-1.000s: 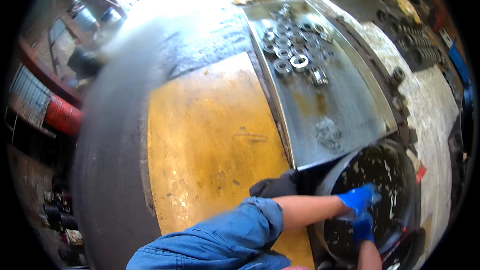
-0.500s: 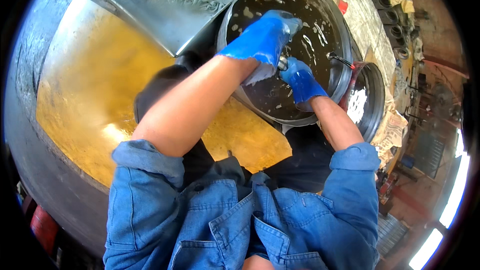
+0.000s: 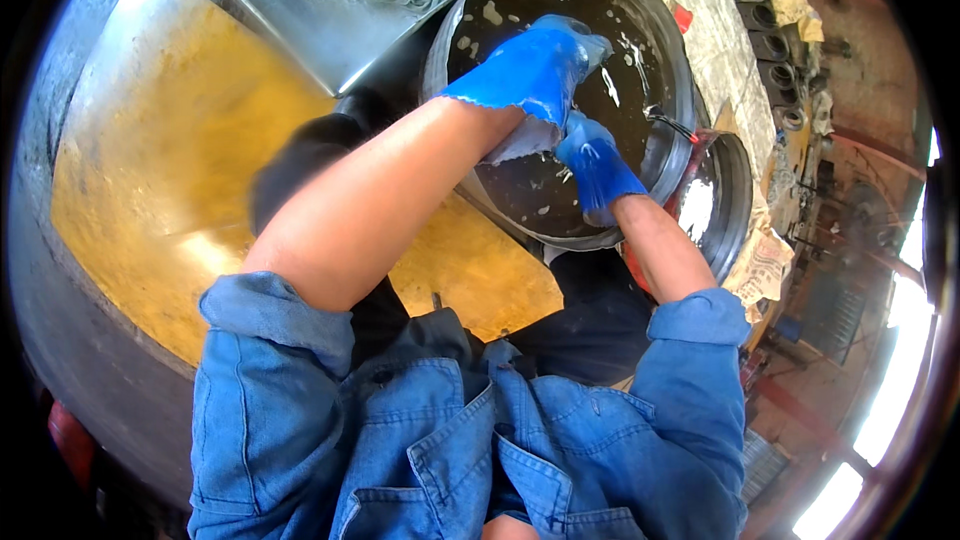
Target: The person repeatedly dips a metal bearing into a bucket of dark liquid, scrubs it with gloved hands, and uses a small red-handled tool to scrape residue. The person then places the cleaned bearing onto a metal tray with other bearings.
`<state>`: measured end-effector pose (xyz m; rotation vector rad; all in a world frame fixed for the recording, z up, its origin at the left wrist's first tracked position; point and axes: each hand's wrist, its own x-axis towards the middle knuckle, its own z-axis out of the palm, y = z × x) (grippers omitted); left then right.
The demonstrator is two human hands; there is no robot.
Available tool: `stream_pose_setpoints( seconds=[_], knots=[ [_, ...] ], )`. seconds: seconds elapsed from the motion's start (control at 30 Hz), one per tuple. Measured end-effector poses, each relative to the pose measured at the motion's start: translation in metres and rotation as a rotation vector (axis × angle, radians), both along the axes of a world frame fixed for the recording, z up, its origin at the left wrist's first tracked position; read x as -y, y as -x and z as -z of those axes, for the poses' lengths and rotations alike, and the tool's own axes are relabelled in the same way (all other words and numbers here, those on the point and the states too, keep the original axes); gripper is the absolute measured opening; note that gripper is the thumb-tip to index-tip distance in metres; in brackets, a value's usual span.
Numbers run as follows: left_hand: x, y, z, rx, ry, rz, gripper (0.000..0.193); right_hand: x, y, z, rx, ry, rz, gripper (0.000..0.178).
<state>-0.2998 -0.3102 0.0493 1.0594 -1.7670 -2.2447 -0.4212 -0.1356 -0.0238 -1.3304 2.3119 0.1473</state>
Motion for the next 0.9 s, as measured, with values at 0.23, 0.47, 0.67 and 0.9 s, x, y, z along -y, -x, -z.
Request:
stream_pose_setpoints(
  seconds=[0.23, 0.47, 0.67, 0.9],
  knots=[
    [-0.005, -0.019, -0.002, -0.117, 0.436, 0.144, 0.034, -0.005, -0.001, -0.01, 0.082, 0.008, -0.098, 0.024],
    [-0.01, 0.022, 0.024, 0.038, 0.104, -0.101, 0.055, -0.024, 0.039, 0.051, 0.165, 0.084, 0.047, 0.023],
    [0.001, 0.002, 0.006, 0.031, 0.102, -0.053, 0.056, 0.004, 0.009, 0.004, 0.165, 0.076, -0.05, 0.03],
    [-0.002, 0.007, 0.006, -0.017, 0.143, -0.035, 0.057, -0.01, 0.013, 0.003, 0.198, 0.147, 0.013, 0.028]
  ],
)
